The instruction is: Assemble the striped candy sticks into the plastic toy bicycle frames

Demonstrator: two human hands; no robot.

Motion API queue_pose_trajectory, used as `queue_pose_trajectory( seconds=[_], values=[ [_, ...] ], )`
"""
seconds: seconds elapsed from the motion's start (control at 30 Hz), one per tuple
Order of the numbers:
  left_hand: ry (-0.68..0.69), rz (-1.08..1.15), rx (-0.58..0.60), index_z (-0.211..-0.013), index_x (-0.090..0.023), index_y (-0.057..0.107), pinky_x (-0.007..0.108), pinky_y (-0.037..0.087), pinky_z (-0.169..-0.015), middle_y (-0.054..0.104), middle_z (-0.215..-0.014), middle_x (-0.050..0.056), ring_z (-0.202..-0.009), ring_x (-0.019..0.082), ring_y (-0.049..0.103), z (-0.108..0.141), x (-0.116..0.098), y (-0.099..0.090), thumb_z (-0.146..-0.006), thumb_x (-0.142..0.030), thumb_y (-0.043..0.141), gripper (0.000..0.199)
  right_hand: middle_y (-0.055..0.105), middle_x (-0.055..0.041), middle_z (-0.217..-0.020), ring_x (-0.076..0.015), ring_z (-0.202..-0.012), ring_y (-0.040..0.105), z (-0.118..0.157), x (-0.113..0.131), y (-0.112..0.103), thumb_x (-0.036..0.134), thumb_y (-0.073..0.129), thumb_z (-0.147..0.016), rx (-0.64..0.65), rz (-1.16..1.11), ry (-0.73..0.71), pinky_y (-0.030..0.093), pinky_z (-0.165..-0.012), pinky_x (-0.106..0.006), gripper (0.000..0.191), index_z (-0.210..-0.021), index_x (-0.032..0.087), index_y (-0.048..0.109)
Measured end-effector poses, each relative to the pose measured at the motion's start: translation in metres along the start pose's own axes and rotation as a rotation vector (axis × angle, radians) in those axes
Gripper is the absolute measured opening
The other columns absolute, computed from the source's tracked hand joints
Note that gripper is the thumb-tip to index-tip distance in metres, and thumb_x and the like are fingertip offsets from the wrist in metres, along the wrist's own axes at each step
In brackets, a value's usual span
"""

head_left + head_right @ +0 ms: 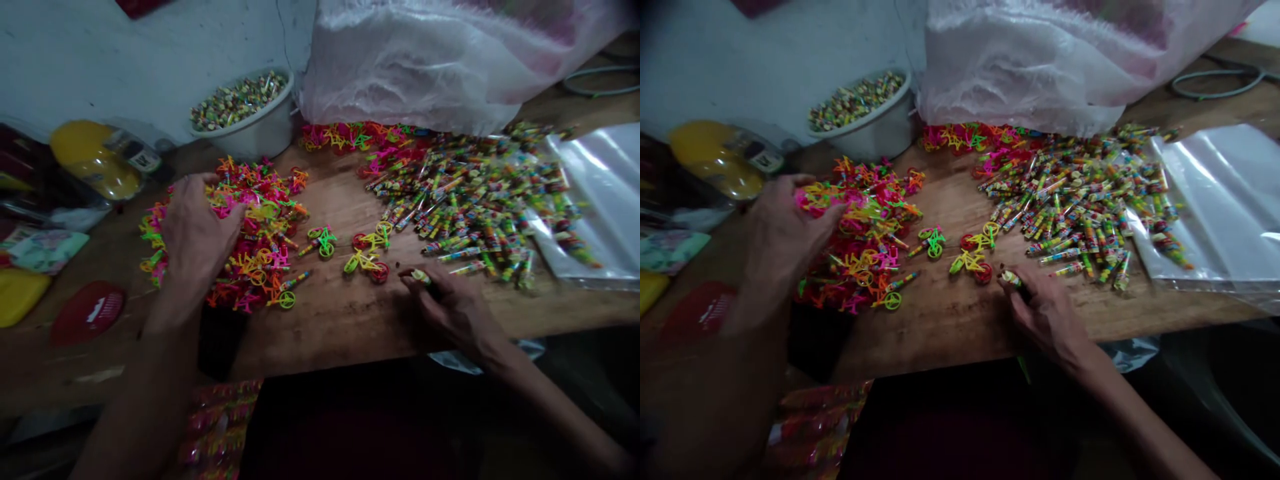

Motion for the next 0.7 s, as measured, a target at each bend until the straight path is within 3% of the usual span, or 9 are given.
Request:
queue_pose_trajectory(
  seconds=[0.07,0.1,0.2,0.27,0.33,0.4,0.57,0.7],
  values=[
    [0.13,-0.06,-0.159,-0.11,-0.023,0.056,0.037,0.037,-0.094,0.054,-0.119,0.004,-0.118,0.027,0.045,0.013,-0.018,-0.007,-0.077,-0.028,0.061,0.034,0.065,-0.0052,-0.082,-0.0169,-0.068,0.06,0.005,-0.002,0.007,0.028,0.048,-0.087,-0.003,0.007,0.03,0.043,-0.06,-0.027,0.017,-0.098,0.019,0.058],
    [0.17,-0.027,-0.15,-0.109,-0.023,0.057,0.035,0.038,-0.092,0.056,-0.115,0.003,-0.113,0.025,0.048,0.022,-0.028,0.003,-0.08,-0.027,0.057,0.029,0.064,-0.0062,-0.086,-0.018,-0.07,0.06,0.006,-0.002,0.009,0.029,0.048,-0.087,-0.004,0.023,0.051,0.044,-0.062,-0.028,0.02,-0.102,0.02,0.056],
    [0.274,0.134,0.151,-0.09,-0.02,0.063,0.031,0.043,-0.077,0.063,-0.088,0.004,-0.084,0.019,0.057,0.058,-0.063,0.068,-0.085,-0.026,0.049,0.016,0.061,-0.0054,-0.079,-0.0186,-0.067,0.058,0.005,-0.003,0.01,0.032,0.04,-0.091,0.02,0.053,0.13,0.043,-0.059,-0.029,0.022,-0.106,0.02,0.051],
    [0.383,0.169,0.308,-0.085,-0.018,0.063,0.032,0.042,-0.081,0.062,-0.089,0.006,-0.086,0.02,0.056,0.082,-0.089,0.104,-0.085,-0.025,0.048,0.017,0.057,-0.0028,-0.069,-0.018,-0.059,0.055,0.004,-0.004,0.01,0.031,0.033,-0.093,0.064,0.048,0.171,0.04,-0.054,-0.029,0.023,-0.106,0.021,0.05],
    [0.503,0.146,0.415,-0.089,-0.017,0.063,0.035,0.038,-0.09,0.06,-0.099,0.008,-0.096,0.022,0.052,0.098,-0.109,0.125,-0.086,-0.023,0.047,0.018,0.055,-0.002,-0.067,-0.0175,-0.057,0.053,0.004,-0.005,0.011,0.03,0.03,-0.094,0.095,0.012,0.179,0.039,-0.053,-0.029,0.024,-0.104,0.022,0.05],
    [0.578,0.094,0.503,-0.095,-0.017,0.062,0.038,0.036,-0.093,0.058,-0.105,0.01,-0.1,0.024,0.05,0.105,-0.117,0.138,-0.087,-0.02,0.044,0.02,0.055,-0.0024,-0.071,-0.0167,-0.06,0.053,0.003,-0.005,0.01,0.03,0.03,-0.094,0.099,-0.036,0.168,0.04,-0.056,-0.029,0.024,-0.103,0.022,0.051],
    [0.602,-0.029,0.717,-0.097,-0.016,0.061,0.031,0.044,-0.073,0.055,-0.102,0.01,-0.086,0.021,0.053,0.103,-0.113,0.16,-0.086,-0.022,0.045,0.02,0.054,-0.0015,-0.074,-0.0142,-0.063,0.051,0.002,-0.01,0.007,0.031,0.034,-0.094,0.071,-0.113,0.16,0.041,-0.061,-0.027,0.025,-0.103,0.021,0.055],
    [0.642,-0.04,0.736,-0.1,-0.017,0.061,0.033,0.045,-0.077,0.052,-0.104,0.009,-0.091,0.021,0.053,0.108,-0.116,0.162,-0.085,-0.024,0.047,0.022,0.058,-0.0037,-0.083,-0.0157,-0.074,0.056,0.006,-0.012,0.005,0.031,0.036,-0.094,0.032,-0.147,0.157,0.044,-0.068,-0.027,0.027,-0.108,0.02,0.056]
  ],
)
Point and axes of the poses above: each hand's wrist, its own z-axis away from the middle knuckle, its own y-axis out of the palm, x = y × z, the point moved 10 cm from there along -z, towards the middle knuckle
